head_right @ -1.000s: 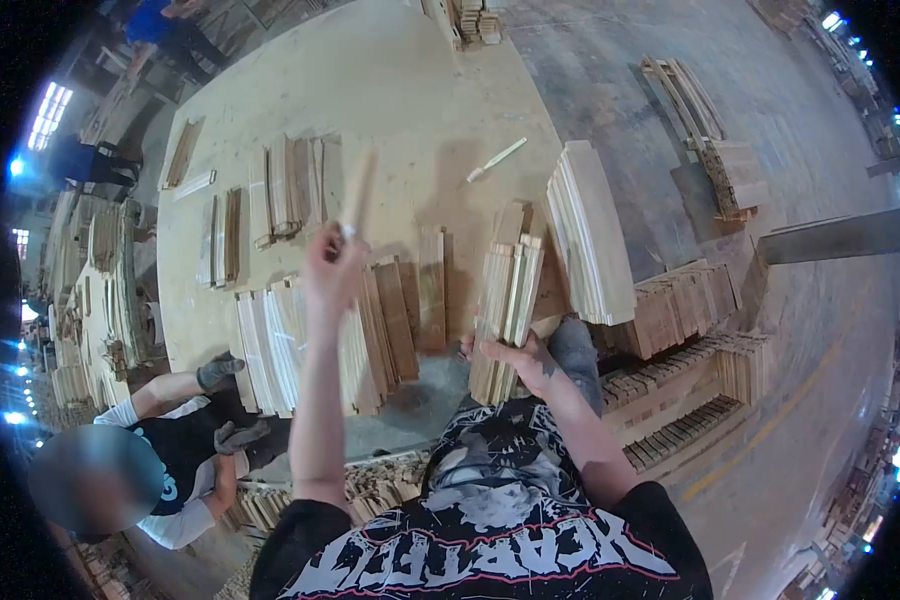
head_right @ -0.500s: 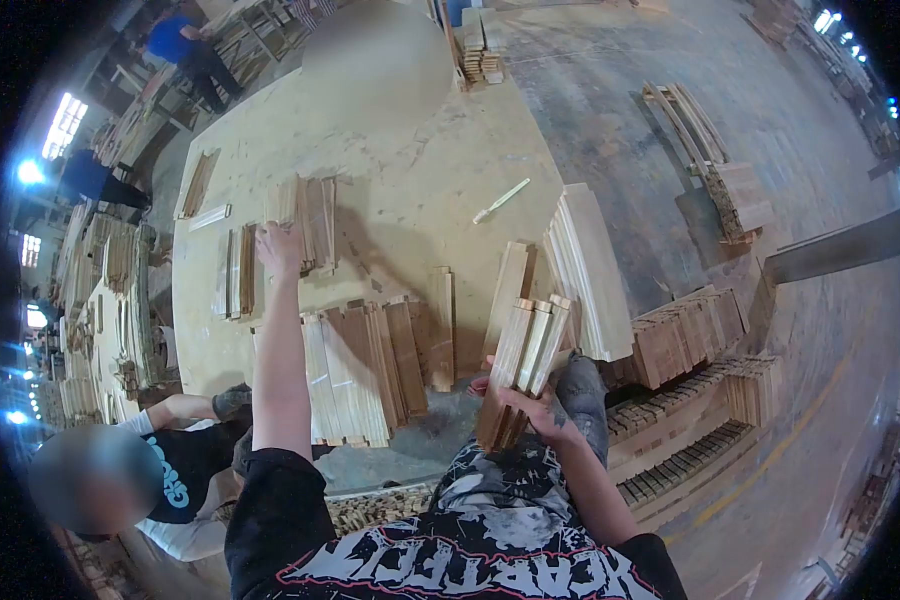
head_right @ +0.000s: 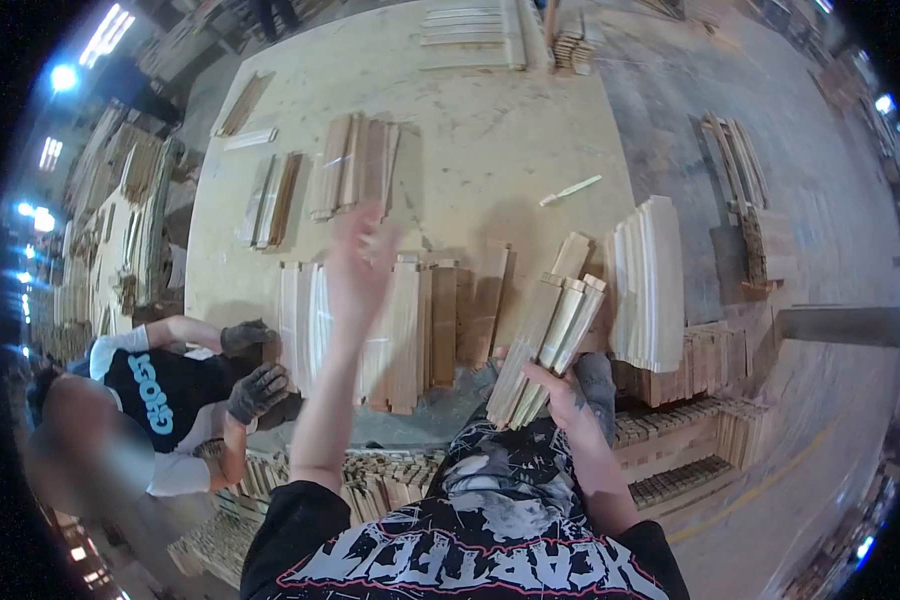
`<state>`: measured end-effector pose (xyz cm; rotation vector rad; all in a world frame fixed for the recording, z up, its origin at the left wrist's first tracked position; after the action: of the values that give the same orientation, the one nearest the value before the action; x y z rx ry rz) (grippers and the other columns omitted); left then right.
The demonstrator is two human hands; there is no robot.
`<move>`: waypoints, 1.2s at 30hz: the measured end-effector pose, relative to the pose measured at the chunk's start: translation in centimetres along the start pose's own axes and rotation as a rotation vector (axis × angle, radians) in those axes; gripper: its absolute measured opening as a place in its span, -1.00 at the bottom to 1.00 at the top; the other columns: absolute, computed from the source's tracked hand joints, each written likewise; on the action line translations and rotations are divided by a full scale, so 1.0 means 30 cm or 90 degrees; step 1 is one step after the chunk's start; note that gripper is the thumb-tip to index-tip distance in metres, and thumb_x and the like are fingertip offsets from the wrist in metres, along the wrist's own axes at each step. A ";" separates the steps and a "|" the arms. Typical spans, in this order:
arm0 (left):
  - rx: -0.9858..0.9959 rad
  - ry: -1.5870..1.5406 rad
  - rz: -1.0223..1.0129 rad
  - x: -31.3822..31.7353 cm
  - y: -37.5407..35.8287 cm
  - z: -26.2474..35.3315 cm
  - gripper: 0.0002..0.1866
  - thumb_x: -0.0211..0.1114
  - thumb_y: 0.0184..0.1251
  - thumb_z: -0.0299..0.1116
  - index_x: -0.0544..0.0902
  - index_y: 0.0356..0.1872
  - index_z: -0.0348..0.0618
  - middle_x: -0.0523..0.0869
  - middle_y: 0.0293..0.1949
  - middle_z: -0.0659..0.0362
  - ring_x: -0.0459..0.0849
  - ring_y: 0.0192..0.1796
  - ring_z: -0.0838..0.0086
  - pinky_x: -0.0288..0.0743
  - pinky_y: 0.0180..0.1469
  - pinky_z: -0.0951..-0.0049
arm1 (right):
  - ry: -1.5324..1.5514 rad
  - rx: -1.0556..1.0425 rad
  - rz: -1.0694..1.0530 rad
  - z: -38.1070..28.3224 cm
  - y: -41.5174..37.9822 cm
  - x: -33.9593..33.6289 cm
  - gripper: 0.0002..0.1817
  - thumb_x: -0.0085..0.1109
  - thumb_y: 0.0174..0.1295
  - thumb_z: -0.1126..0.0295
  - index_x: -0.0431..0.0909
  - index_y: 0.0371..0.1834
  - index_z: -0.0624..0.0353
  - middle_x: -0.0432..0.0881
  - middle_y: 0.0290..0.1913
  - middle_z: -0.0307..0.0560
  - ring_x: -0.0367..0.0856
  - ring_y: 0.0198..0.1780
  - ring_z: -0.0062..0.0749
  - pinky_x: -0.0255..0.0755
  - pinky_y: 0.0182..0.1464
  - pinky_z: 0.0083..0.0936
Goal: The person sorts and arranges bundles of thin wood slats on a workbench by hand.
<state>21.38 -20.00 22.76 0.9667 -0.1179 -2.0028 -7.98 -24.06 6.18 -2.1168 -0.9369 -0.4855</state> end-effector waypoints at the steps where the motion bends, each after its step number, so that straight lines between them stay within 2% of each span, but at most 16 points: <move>1: 0.015 -0.046 -0.026 0.028 -0.096 0.035 -0.66 0.43 0.24 -0.40 0.61 0.02 -0.20 0.66 -0.19 0.09 0.59 -0.23 0.38 0.48 -0.16 0.37 | -0.014 -0.027 -0.035 -0.019 0.014 0.026 -0.38 0.20 0.29 0.43 0.29 0.43 0.22 0.58 0.20 0.03 0.57 0.20 -0.16 0.48 0.25 -0.19; 2: -0.051 -0.067 -0.115 0.046 -0.179 0.109 -0.64 0.42 0.24 -0.41 0.60 0.04 -0.20 0.65 -0.19 0.09 0.60 -0.23 0.38 0.49 -0.16 0.38 | -0.017 -0.045 -0.029 -0.034 0.019 0.042 -0.38 0.20 0.28 0.43 0.29 0.43 0.22 0.56 0.23 0.00 0.56 0.22 -0.18 0.46 0.27 -0.21; 4: -0.087 -0.165 -0.171 0.144 -0.375 0.118 -0.60 0.42 0.25 -0.35 0.58 0.08 -0.21 0.63 -0.15 0.07 0.62 -0.21 0.33 0.53 -0.15 0.36 | -0.020 -0.087 -0.013 -0.075 0.009 0.079 -0.38 0.20 0.27 0.42 0.30 0.43 0.21 0.53 0.29 -0.04 0.53 0.26 -0.22 0.42 0.30 -0.23; 5: -0.088 -0.141 -0.189 0.179 -0.440 0.131 -0.58 0.42 0.26 -0.30 0.57 0.09 -0.23 0.62 -0.13 0.05 0.63 -0.20 0.30 0.54 -0.14 0.33 | -0.068 -0.081 0.031 -0.080 0.008 0.065 -0.36 0.21 0.26 0.42 0.30 0.44 0.23 0.48 0.35 -0.08 0.49 0.30 -0.29 0.34 0.36 -0.30; 8: -0.129 -0.122 -0.255 0.234 -0.575 0.150 -0.47 0.42 0.25 -0.17 0.53 0.14 -0.27 0.59 -0.06 -0.03 0.67 -0.18 0.21 0.57 -0.13 0.25 | -0.062 -0.070 0.063 -0.087 0.008 0.069 -0.39 0.14 0.24 0.56 0.30 0.41 0.35 0.47 0.36 0.07 0.47 0.34 -0.21 0.34 0.37 -0.31; 9: -0.218 -0.148 -0.331 0.268 -0.625 0.118 -0.41 0.44 0.23 -0.12 0.52 0.16 -0.30 0.63 -0.11 -0.06 0.68 -0.18 0.19 0.57 -0.13 0.27 | -0.052 -0.083 0.061 -0.081 0.012 0.064 -0.41 0.17 0.23 0.57 0.33 0.38 0.36 0.49 0.34 0.07 0.49 0.32 -0.22 0.36 0.35 -0.32; 12: -0.289 -0.192 -0.367 0.281 -0.674 0.077 -0.39 0.46 0.21 -0.13 0.51 0.17 -0.31 0.67 -0.19 -0.06 0.70 -0.18 0.22 0.57 -0.14 0.32 | -0.089 -0.019 0.091 -0.002 0.012 -0.008 -0.43 0.26 0.26 0.46 0.38 0.36 0.23 0.55 0.25 -0.09 0.52 0.26 -0.34 0.38 0.31 -0.36; 13: -0.363 -0.207 -0.440 0.297 -0.683 0.050 -0.41 0.47 0.19 -0.17 0.51 0.13 -0.34 0.70 -0.25 -0.02 0.70 -0.20 0.35 0.56 -0.14 0.37 | -0.100 -0.019 0.113 0.001 0.005 -0.019 -0.47 0.30 0.25 0.47 0.42 0.31 0.21 0.59 0.16 -0.12 0.55 0.20 -0.37 0.42 0.25 -0.38; 16: -0.419 -0.245 -0.389 0.304 -0.708 -0.034 -0.54 0.44 0.25 -0.29 0.53 0.07 -0.33 0.71 -0.22 0.08 0.67 -0.17 0.50 0.54 -0.11 0.44 | -0.078 -0.031 0.126 -0.004 -0.009 -0.010 -0.47 0.33 0.25 0.43 0.44 0.29 0.20 0.59 0.14 -0.15 0.56 0.17 -0.39 0.43 0.23 -0.41; 17: -0.460 -0.427 -0.334 0.329 -0.726 -0.050 -0.69 0.39 0.31 -0.41 0.54 -0.02 -0.31 0.72 -0.20 0.16 0.65 -0.15 0.58 0.53 -0.07 0.50 | -0.118 -0.021 0.118 0.005 -0.013 -0.030 -0.48 0.33 0.28 0.34 0.45 0.29 0.19 0.60 0.13 -0.17 0.56 0.17 -0.40 0.43 0.23 -0.42; 18: -0.465 -0.453 -0.326 0.325 -0.720 -0.052 -0.78 0.33 0.37 -0.48 0.54 -0.04 -0.26 0.71 -0.19 0.21 0.64 -0.13 0.60 0.50 -0.02 0.55 | -0.115 -0.018 0.111 0.002 -0.019 -0.033 -0.48 0.32 0.29 0.31 0.45 0.29 0.19 0.60 0.13 -0.17 0.56 0.17 -0.41 0.42 0.23 -0.43; 21: -0.527 -0.556 -0.297 0.331 -0.734 -0.050 -0.80 0.30 0.41 -0.48 0.54 -0.01 -0.23 0.70 -0.16 0.25 0.62 -0.08 0.64 0.45 0.04 0.59 | -0.099 -0.023 0.074 0.001 -0.024 -0.022 -0.47 0.27 0.34 0.20 0.45 0.30 0.20 0.60 0.14 -0.16 0.56 0.17 -0.42 0.42 0.23 -0.43; 22: -0.535 -0.574 -0.285 0.332 -0.737 -0.046 -0.79 0.29 0.41 -0.49 0.51 -0.02 -0.27 0.71 -0.13 0.20 0.64 -0.06 0.61 0.48 0.04 0.57 | -0.094 -0.021 0.076 0.004 -0.027 -0.029 -0.46 0.28 0.34 0.18 0.45 0.30 0.20 0.60 0.14 -0.16 0.55 0.17 -0.42 0.42 0.23 -0.43; 25: -0.522 -0.591 -0.300 0.349 -0.758 -0.044 -0.80 0.28 0.43 -0.49 0.51 -0.02 -0.26 0.71 -0.12 0.21 0.63 -0.06 0.62 0.46 0.06 0.58 | -0.112 -0.031 0.068 -0.006 -0.033 -0.036 -0.41 0.32 0.31 0.13 0.45 0.30 0.21 0.59 0.14 -0.16 0.52 0.19 -0.43 0.36 0.28 -0.43; 30: -0.532 -0.630 -0.317 0.354 -0.758 -0.010 -0.81 0.26 0.44 -0.50 0.51 -0.01 -0.25 0.71 -0.12 0.22 0.62 -0.05 0.63 0.44 0.09 0.59 | -0.187 -0.023 0.067 -0.046 -0.060 -0.025 -0.39 0.37 0.27 0.12 0.46 0.29 0.21 0.59 0.14 -0.17 0.50 0.20 -0.44 0.33 0.30 -0.43; 36: -0.560 -0.714 -0.365 0.369 -0.763 0.020 -0.68 0.34 0.33 -0.57 0.45 0.04 -0.20 0.67 -0.05 0.21 0.62 0.04 0.56 0.46 0.16 0.50 | -0.232 -0.033 0.059 -0.071 -0.060 -0.024 -0.40 0.40 0.24 0.17 0.47 0.29 0.19 0.59 0.13 -0.19 0.49 0.21 -0.45 0.33 0.31 -0.41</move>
<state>2.12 -14.61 7.06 -0.8008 0.4499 -2.4947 -9.89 -25.24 7.99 -2.3292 -1.0269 -0.0765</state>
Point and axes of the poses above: each hand's wrist, its own y-axis towards the middle knuckle, its own x-axis out of the palm, z = x × y, the point moved 9 cm from there along y, towards the middle knuckle
